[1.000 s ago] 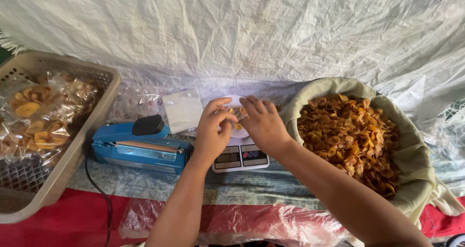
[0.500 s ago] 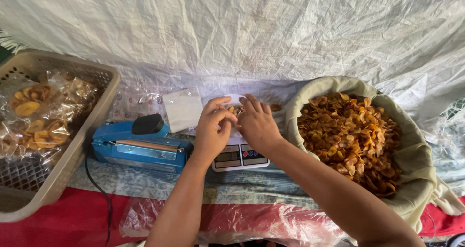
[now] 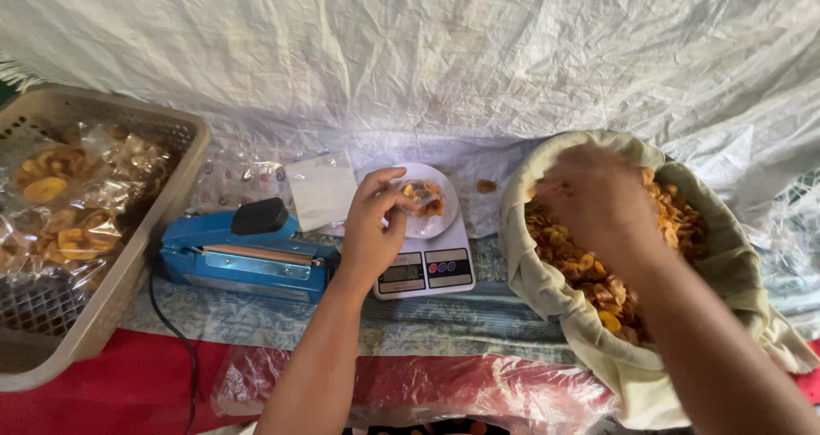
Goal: The person scoops dried fruit from a cloth bag into a small plastic bag, weighs it on a digital scale, and then seals the bag using a heat sealer. The sealed package is then placed into a plastic basket.
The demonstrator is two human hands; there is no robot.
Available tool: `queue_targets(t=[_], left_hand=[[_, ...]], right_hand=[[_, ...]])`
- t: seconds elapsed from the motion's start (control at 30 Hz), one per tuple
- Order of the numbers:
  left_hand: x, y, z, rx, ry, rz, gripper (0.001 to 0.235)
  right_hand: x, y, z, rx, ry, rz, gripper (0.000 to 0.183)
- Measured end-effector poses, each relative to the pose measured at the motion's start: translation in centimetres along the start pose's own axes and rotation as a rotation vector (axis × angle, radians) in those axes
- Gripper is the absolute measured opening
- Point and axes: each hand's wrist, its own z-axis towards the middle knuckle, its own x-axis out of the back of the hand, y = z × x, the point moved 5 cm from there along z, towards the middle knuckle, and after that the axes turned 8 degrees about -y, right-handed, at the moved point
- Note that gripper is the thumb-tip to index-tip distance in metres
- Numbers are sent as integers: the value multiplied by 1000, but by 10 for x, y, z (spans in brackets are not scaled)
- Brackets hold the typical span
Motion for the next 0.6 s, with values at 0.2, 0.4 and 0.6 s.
queue_targets(t=[0.2, 0.4, 0.6], left_hand=[[-3, 3, 0, 6, -33, 21, 18], [-4, 15, 0, -81, -54, 107, 22], [-6, 35, 0, -188, -127, 273, 21]], right_hand=[[10, 53, -19, -55, 204, -194, 19], [-24, 22, -14, 121, 176, -266, 27], [-77, -23, -5, 161, -376, -411, 22]])
